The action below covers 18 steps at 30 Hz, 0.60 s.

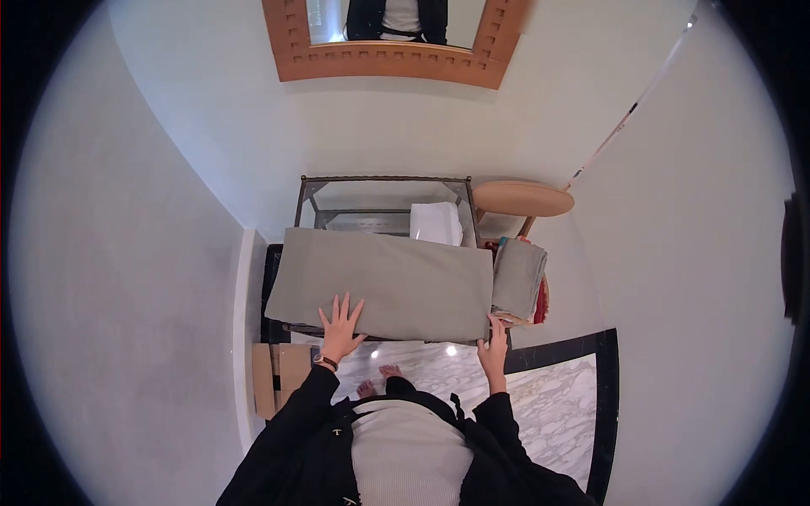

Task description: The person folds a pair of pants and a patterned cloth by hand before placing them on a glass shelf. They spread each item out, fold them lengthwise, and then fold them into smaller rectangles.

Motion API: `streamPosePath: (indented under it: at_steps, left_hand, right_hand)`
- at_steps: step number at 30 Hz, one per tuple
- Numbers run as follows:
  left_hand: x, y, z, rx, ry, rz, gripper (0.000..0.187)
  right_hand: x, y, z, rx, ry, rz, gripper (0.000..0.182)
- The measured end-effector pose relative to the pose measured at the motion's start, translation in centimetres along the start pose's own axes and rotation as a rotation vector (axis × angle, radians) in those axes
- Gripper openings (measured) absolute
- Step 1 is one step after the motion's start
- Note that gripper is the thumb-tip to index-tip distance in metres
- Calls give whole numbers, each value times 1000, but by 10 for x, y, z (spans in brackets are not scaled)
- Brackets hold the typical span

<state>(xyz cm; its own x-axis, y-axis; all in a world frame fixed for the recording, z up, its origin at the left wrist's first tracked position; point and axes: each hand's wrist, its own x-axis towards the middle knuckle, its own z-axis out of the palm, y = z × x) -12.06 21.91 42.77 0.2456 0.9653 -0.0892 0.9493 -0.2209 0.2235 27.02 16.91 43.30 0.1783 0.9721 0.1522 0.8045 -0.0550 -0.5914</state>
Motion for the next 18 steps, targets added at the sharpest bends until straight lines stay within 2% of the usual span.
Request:
streamPosePath:
  at_steps: [3, 6, 10, 16, 17, 18]
  left_hand:
    - [-2, -1, 5, 34, 30, 23, 100]
    - [-2, 1, 5, 38, 47, 25, 99]
    - [-1, 1, 5, 19, 27, 12, 98]
    - [-2, 1, 4, 37, 25, 4, 100]
    - [-3, 2, 4, 48, 28, 5, 101]
    - [-3, 2, 5, 49, 27, 3, 102]
  right_hand:
    - [-9, -18, 12, -21, 339, 88, 73]
    - [-13, -12, 13, -40, 175, 195, 61]
    - [-37, 2, 25, -73, 329, 123, 39]
    - [-57, -4, 49, 256, 358, 356, 29]
    - [-56, -5, 50, 300, 376, 295, 28]
    - [-57, 0, 50, 297, 319, 326, 29]
